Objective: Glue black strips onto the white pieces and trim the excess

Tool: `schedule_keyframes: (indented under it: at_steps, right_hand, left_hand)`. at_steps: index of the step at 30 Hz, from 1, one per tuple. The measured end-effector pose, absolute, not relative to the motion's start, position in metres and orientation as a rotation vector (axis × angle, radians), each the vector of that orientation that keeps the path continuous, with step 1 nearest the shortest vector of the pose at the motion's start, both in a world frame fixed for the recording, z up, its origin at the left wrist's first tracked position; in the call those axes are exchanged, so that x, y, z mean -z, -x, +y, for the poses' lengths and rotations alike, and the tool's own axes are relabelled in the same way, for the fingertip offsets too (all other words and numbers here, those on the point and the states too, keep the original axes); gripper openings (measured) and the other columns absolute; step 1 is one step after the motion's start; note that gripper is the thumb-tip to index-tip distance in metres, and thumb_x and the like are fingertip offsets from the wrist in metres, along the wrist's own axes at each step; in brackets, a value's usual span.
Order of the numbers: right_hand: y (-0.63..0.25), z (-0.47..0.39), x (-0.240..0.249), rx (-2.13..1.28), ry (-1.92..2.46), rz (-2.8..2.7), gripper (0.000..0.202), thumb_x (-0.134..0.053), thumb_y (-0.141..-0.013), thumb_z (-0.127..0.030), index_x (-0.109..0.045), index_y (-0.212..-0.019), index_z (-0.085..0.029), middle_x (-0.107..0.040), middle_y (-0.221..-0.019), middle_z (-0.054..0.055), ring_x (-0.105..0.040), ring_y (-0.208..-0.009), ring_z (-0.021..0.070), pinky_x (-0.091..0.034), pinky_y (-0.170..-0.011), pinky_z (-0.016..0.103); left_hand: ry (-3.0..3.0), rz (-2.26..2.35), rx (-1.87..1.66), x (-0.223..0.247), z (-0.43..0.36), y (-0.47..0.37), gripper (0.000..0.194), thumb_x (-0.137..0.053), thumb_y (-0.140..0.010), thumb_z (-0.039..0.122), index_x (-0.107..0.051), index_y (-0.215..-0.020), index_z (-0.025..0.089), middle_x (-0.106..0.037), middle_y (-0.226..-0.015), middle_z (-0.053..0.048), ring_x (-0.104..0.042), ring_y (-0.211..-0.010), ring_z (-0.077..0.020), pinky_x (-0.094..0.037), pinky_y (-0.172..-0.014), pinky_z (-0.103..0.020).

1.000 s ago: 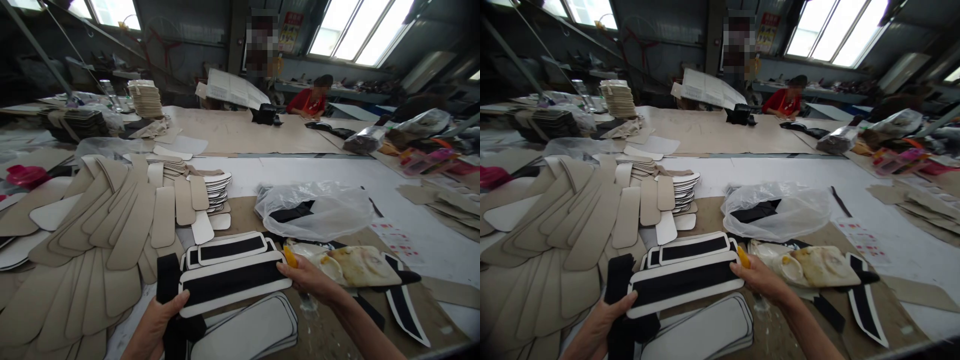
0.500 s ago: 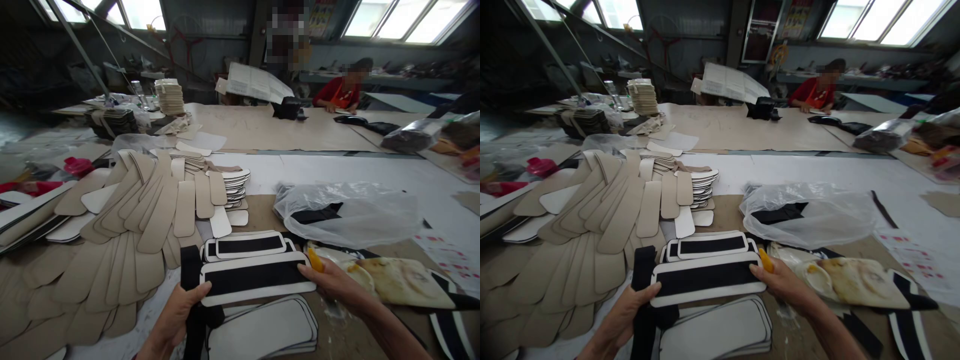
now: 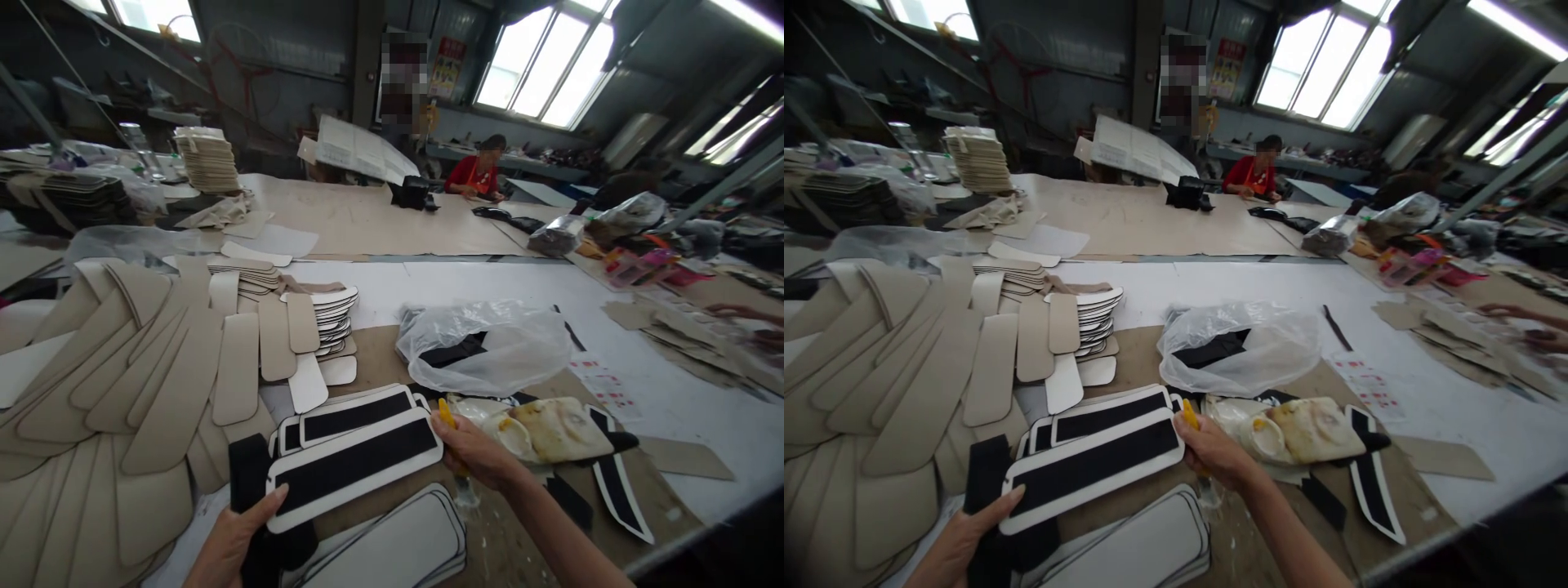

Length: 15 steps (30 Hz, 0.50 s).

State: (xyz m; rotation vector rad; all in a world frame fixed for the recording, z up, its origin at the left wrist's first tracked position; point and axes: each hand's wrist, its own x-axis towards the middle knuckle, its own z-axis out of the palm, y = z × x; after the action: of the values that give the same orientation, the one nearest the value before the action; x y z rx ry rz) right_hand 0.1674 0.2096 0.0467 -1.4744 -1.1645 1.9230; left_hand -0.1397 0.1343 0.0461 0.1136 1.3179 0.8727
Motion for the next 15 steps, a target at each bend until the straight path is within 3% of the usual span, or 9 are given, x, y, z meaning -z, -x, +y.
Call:
schedule_keyframes:
  at_steps: [7, 11, 15]
  right_hand:
    - [-0.171, 0.215, -0.026, -1.933, 1.449, -0.968, 0.044, -0.056, -0.069, -0.060, -0.038, -0.070, -0.020, -0.033, -0.050, -0.010, -0.026, -0.038, 0.0034, -0.018, -0.037, 0.016]
    - [-0.169, 0.220, -0.019, -1.904, 1.463, -0.943, 0.043, -0.051, -0.072, -0.061, -0.041, -0.069, -0.019, -0.033, -0.050, -0.009, -0.027, -0.039, 0.0040, -0.021, -0.038, 0.017]
    - [-0.166, 0.230, -0.020, -1.730, 1.522, -1.229, 0.037, -0.058, -0.070, -0.053, -0.051, -0.079, -0.018, -0.051, -0.065, -0.004, -0.047, -0.056, 0.0096, -0.038, -0.052, 0.021]
  left_hand:
    - [-0.022, 1.245, -0.867, -0.033, 0.143, 0.140, 0.044, -0.071, -0.063, 0.027, -0.060, -0.104, 0.013, -0.070, -0.084, -0.008, -0.065, -0.076, -0.0263, -0.053, -0.068, -0.034]
    - [-0.023, 1.274, -0.878, -0.031, 0.148, 0.136, 0.046, -0.071, -0.063, 0.025, -0.058, -0.106, 0.014, -0.070, -0.089, -0.008, -0.065, -0.080, -0.0271, -0.052, -0.068, -0.034]
    - [-0.072, 1.369, -0.895, -0.030, 0.154, 0.131, 0.044, -0.071, -0.063, 0.025, -0.059, -0.105, 0.018, -0.070, -0.089, -0.007, -0.065, -0.079, -0.0277, -0.052, -0.065, -0.034]
